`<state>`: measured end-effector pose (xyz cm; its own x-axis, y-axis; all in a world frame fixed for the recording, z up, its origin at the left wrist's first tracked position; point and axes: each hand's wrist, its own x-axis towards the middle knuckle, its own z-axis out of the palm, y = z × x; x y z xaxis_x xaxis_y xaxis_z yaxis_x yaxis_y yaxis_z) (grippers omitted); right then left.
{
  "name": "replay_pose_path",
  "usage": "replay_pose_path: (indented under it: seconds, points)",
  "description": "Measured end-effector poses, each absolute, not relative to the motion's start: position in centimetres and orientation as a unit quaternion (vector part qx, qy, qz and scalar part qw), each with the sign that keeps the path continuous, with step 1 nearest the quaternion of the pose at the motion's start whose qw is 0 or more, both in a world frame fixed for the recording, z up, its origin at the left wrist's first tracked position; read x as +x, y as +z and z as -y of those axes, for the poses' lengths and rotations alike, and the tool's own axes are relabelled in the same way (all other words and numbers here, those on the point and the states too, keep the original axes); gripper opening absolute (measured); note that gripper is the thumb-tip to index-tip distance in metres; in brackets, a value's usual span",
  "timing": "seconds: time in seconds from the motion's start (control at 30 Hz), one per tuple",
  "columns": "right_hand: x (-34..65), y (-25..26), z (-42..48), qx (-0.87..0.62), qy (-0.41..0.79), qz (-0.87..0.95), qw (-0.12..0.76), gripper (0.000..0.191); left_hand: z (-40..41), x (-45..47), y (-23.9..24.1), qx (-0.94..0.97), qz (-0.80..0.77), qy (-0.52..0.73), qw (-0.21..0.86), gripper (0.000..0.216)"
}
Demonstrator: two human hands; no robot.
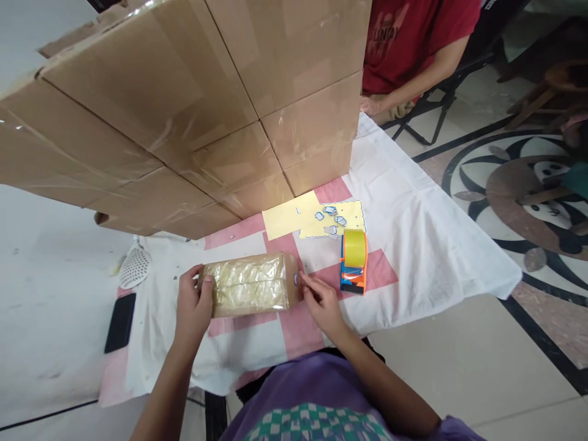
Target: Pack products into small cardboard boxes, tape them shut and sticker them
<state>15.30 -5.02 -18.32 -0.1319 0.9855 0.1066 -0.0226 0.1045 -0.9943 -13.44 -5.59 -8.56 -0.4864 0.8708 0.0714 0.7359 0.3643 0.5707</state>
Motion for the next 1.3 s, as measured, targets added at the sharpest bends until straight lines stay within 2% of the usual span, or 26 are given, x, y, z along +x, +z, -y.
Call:
replay_pose_path:
  seconds: [0.23, 0.4, 0.63, 0.93, 1.17, 1.3]
  points:
    - [14.4, -18.5, 5.9, -0.429, 0.519, 0.558, 0.484, 0.052, 5.6, -13.4, -8.7, 0.487, -0.814, 0.284, 0.142, 0.053]
    - [14.5, -18.5, 6.7, -0.444, 0.499, 0.553, 0.498, 0.053, 5.8, -13.9, -9.2, 0.487, -0.810, 0.293, 0.144, 0.052]
    - [14.1, -18.8, 6.1, -0.437, 0.536, 0.545, 0.473, 0.067, 5.5, -13.8, -9.0, 0.495, -0.805, 0.281, 0.166, 0.054]
    - [15.2, -17.9, 7.4, -0.436, 0.518, 0.645, 0.353, 0.086, 5.3, -13.8, -9.2, 0.526, -0.800, 0.252, 0.143, 0.056]
    - [15.8, -18.4, 8.6, -0.409, 0.560, 0.641, 0.329, 0.098, 4.9, -14.6, -10.3, 0.542, -0.777, 0.278, 0.159, 0.055]
    - [17.0, -18.8, 7.8, -0.401, 0.534, 0.674, 0.315, 0.106, 5.0, -15.3, -10.7, 0.523, -0.774, 0.312, 0.173, 0.064]
